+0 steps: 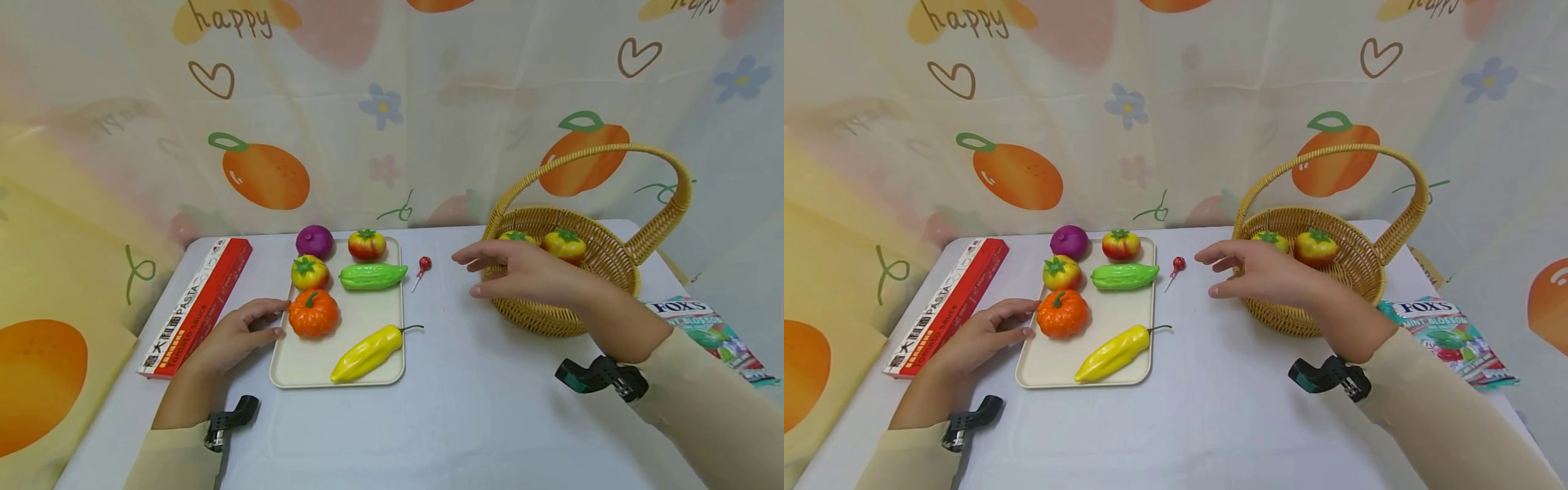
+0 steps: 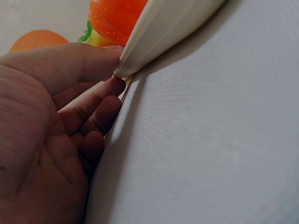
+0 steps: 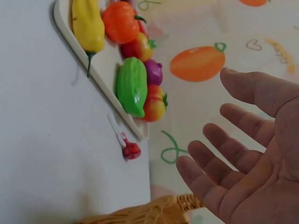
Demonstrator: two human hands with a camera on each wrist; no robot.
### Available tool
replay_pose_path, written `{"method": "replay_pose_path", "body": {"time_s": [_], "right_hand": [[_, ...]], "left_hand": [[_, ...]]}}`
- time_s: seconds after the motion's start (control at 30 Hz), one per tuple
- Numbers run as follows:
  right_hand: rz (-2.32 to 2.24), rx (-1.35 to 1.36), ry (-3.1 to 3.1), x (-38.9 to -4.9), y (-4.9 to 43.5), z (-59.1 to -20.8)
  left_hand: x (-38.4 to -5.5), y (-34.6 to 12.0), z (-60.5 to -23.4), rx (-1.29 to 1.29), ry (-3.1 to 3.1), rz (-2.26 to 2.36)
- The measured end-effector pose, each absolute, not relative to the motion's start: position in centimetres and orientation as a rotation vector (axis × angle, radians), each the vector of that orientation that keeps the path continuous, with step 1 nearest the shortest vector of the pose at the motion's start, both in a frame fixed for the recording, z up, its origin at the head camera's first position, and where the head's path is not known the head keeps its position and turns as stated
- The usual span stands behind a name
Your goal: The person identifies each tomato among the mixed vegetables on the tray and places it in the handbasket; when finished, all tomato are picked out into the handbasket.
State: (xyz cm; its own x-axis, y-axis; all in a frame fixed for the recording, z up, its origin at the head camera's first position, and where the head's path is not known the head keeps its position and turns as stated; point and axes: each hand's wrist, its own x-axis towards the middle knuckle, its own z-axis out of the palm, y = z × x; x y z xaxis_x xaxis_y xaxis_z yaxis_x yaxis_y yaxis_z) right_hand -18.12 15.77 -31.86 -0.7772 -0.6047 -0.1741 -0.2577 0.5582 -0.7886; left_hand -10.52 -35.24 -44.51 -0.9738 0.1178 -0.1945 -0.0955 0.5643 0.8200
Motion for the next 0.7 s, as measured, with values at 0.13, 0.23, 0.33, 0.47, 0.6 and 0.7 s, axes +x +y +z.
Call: {"method": "replay_pose_path", "body": {"time_s": [0.13, 0.23, 0.33, 0.47, 0.6, 0.7], "right_hand": [[-1.114, -0.688, 2.344, -18.3, 14.8, -32.0], [-1.121, -0.684, 2.332, -18.5, 14.1, -32.3], [-1.139, -0.680, 2.318, -18.7, 13.4, -32.6], [-1.153, -0.685, 2.295, -19.0, 12.5, -33.2], [-1.178, -0.691, 2.262, -19.4, 11.7, -33.7], [-1.207, -0.705, 2.240, -19.6, 11.2, -34.0]], "left_hand": [[-10.5, -35.3, -44.5, 0.021, 2.578, 1.357], [-10.5, -35.3, -44.5, 0.016, 2.582, 1.347], [-10.5, -35.3, -44.5, 0.011, 2.581, 1.345], [-10.5, -35.3, -44.5, 0.012, 2.581, 1.340], [-10.5, -35.3, -44.5, 0.012, 2.576, 1.343], [-10.6, -35.3, -44.5, 0.008, 2.569, 1.350]]}}
